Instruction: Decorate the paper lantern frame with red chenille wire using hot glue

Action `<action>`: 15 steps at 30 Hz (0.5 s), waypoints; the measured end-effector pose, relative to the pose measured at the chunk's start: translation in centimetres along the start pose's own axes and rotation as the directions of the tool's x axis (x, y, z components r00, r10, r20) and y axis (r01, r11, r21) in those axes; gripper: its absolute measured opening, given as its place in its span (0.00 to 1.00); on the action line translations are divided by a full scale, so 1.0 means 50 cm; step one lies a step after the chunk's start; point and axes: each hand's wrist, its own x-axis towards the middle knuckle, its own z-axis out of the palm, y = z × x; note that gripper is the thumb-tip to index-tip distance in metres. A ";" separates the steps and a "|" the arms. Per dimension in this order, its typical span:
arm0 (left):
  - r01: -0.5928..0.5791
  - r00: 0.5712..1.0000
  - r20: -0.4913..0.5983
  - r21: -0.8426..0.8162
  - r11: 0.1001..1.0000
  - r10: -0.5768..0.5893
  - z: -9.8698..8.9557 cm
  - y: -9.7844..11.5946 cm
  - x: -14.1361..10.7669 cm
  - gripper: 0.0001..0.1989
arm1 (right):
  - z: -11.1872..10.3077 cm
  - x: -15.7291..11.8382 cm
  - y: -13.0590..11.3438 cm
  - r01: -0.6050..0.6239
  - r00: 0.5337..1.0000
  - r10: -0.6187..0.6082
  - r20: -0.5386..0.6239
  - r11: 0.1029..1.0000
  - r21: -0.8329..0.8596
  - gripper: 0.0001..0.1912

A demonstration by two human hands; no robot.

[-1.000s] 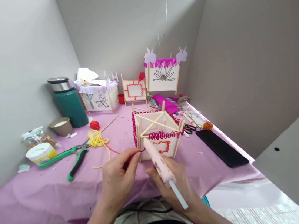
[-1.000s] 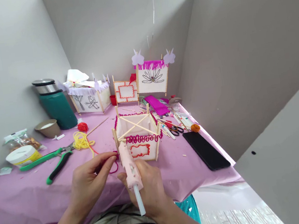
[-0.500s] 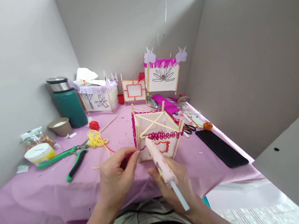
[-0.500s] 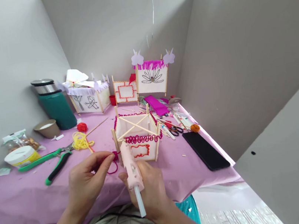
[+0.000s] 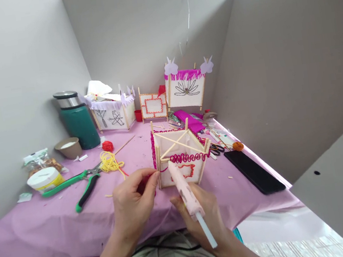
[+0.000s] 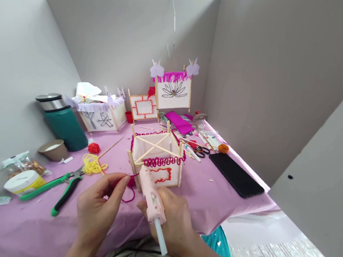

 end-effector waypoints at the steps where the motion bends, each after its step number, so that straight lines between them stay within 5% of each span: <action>1: -0.005 1.000 -0.006 0.003 1.000 0.005 0.001 0.001 0.002 0.05 | 0.000 0.000 0.000 -0.001 1.000 0.001 -0.005 1.000 -0.006 0.18; 15: -0.016 0.996 -0.093 0.001 1.000 0.016 0.010 0.026 0.035 0.06 | -0.012 -0.014 0.003 0.010 1.000 -0.010 -0.009 0.999 0.031 0.15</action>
